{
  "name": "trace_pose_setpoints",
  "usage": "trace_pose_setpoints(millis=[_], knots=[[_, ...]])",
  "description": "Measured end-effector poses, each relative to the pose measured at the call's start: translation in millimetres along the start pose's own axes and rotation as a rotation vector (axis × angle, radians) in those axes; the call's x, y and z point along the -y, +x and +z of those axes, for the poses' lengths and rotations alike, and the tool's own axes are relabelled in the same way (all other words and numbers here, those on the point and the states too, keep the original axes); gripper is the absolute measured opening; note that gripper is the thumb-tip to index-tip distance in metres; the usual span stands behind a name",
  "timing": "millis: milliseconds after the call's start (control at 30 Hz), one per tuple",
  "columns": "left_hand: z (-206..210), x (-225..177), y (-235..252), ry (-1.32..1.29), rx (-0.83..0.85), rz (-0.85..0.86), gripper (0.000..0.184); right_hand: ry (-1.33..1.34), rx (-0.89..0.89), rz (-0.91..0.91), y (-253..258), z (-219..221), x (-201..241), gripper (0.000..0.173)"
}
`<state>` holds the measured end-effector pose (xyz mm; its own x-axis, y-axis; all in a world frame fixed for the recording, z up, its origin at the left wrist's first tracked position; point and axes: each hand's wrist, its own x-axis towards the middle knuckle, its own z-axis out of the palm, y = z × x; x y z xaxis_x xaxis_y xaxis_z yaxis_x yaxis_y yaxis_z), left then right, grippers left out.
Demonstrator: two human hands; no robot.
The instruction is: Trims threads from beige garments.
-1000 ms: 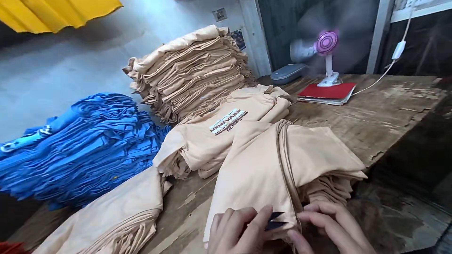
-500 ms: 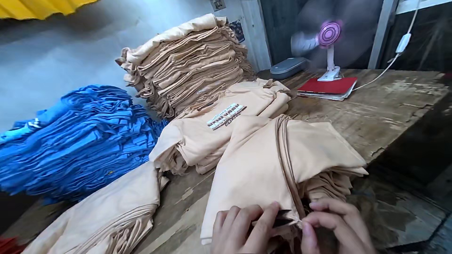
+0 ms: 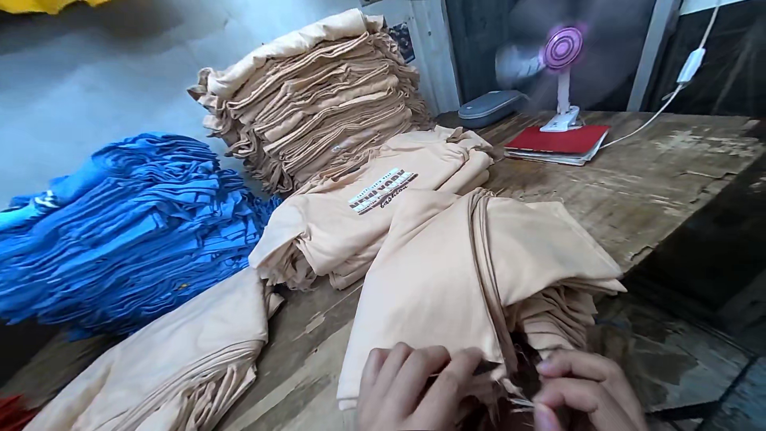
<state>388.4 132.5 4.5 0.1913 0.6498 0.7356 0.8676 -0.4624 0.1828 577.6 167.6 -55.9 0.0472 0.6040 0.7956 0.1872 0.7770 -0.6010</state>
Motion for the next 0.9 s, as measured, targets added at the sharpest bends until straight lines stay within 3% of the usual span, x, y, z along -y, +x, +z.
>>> trace_pose_setpoints(millis=[200, 433, 567, 633, 667, 733, 800, 900], knots=[[-6, 14, -12, -0.009, 0.010, -0.038, 0.022, -0.016, 0.026, -0.060, -8, -19, -15, 0.024], [3, 9, -10, 0.011, -0.014, 0.044, 0.019, -0.233, -0.012, -0.186, 8, 9, -7, 0.023], [-7, 16, -13, -0.082, 0.051, -0.039, 0.023, -0.150, 0.081, -0.213, 7, -3, -16, 0.006], [-9, 22, -15, -0.170, 0.082, -0.083, 0.033, -0.119, 0.192, -0.197, 4, -10, -18, 0.014], [-7, 26, -17, -0.211, 0.074, -0.087, 0.028, -0.119, 0.209, -0.179, 2, -10, -17, 0.020], [-4, 33, -19, -0.310, 0.046, -0.085, 0.013, -0.151, 0.142, -0.155, 1, -3, -12, 0.029], [-6, 33, -16, -0.400, 0.030, -0.104, 0.012, -0.184, 0.056, -0.131, 7, 12, -1, 0.039], [-11, 36, -8, -0.529, 0.041, -0.115, 0.010, 0.047, -0.008, -0.124, 25, 35, 6, 0.015]])
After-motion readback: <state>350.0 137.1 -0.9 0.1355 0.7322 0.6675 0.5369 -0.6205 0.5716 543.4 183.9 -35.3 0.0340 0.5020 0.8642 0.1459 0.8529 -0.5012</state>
